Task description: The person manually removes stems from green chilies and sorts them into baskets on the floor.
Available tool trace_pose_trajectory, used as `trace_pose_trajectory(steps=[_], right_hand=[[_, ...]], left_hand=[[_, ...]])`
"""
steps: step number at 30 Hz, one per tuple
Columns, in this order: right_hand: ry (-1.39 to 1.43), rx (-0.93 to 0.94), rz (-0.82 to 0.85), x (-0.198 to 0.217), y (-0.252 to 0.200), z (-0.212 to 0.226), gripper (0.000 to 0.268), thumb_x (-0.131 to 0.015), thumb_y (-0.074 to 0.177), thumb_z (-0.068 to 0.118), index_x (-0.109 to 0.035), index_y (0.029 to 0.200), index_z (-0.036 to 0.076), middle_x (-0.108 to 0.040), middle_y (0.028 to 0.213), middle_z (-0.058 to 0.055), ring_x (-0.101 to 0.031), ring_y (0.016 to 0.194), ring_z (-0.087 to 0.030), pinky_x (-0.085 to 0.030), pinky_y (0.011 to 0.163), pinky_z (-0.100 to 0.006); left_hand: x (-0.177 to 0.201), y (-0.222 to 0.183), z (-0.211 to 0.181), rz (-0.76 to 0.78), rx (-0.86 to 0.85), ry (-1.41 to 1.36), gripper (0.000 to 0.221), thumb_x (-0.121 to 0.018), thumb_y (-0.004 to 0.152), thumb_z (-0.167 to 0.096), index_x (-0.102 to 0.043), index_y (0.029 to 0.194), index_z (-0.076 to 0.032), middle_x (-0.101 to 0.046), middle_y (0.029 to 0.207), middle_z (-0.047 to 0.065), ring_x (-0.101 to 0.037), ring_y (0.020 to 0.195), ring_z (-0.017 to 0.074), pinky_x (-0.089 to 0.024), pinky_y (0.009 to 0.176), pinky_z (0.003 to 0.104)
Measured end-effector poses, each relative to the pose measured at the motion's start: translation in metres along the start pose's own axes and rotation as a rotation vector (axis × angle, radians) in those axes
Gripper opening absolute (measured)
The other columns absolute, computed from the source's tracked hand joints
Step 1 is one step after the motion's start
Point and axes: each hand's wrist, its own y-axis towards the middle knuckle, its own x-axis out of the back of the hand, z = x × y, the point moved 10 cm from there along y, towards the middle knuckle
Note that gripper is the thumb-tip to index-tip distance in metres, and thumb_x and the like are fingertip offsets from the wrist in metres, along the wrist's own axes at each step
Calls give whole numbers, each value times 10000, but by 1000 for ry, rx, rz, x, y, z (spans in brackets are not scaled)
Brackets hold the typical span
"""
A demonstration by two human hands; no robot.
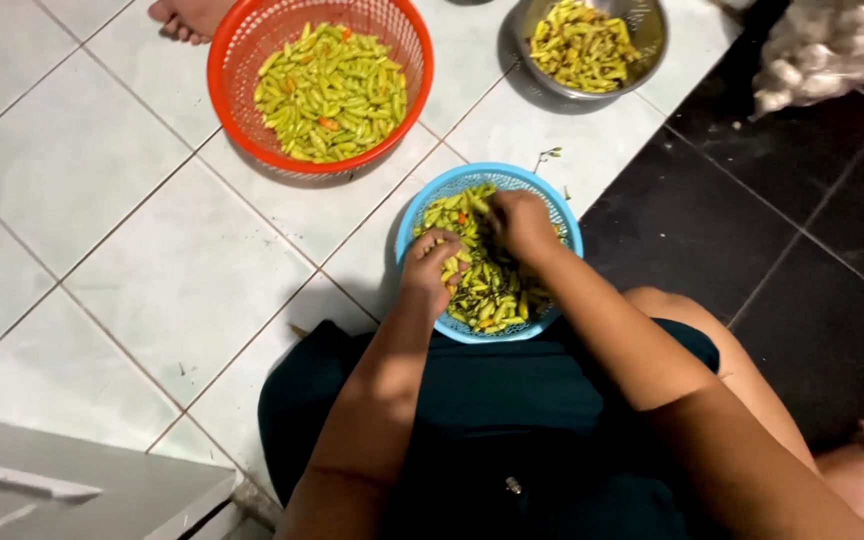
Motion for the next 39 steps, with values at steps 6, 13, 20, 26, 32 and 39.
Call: trace_pose_trajectory(steps=[6,13,20,26,32,39], right_hand=[[470,-153,96,71,-50,58,183,-791,830,116,-740,983,28,-758,899,-233,-714,929,-470,-558,829,-547],[688,-288,21,65,-95,30,94,-795,855,117,-758,935,82,-759,808,-114,-739,849,-284,-560,805,-390],[742,-189,-54,63,-103,42,99,-757,875,54,-760,968,20,-742,843,-39,-636,681,-130,-529,646,-258],[727,-227,-142,72,-112,59,95,-759,845,11,-730,934,28,-689,792,-46,-600,654,-133,-499,600,-257],[678,-132,-208,82,-115,85,87,-743,837,-5,-715,916,19,-675,799,-65,-581,659,-165,-479,604,-288],[713,-294,-187,60,-116,60,75,-758,909,83,-737,931,15,-676,750,-43,-584,623,-138,-486,600,-267]], left_hand=[[-13,-9,9,87,121,264,245,-612,1001,-37,-654,1231,36,-568,994,161,-638,731,232,-408,497,301],[-32,-32,15,176,195,375,327,-653,995,-40,-626,1299,78,-551,968,151,-623,678,219,-381,451,249],[-9,-34,39,62,328,351,277,-668,953,-13,-665,1229,16,-601,968,148,-549,634,215,-297,447,230],[5,-17,48,0,289,264,281,-588,989,-38,-641,1261,7,-582,962,118,-515,684,191,-287,470,228],[9,-17,48,-43,236,259,246,-584,1009,-42,-629,1245,10,-601,1036,142,-519,736,204,-301,489,229],[16,-1,49,-35,147,254,268,-590,999,-35,-578,1263,8,-563,1037,135,-516,725,203,-308,497,259]])
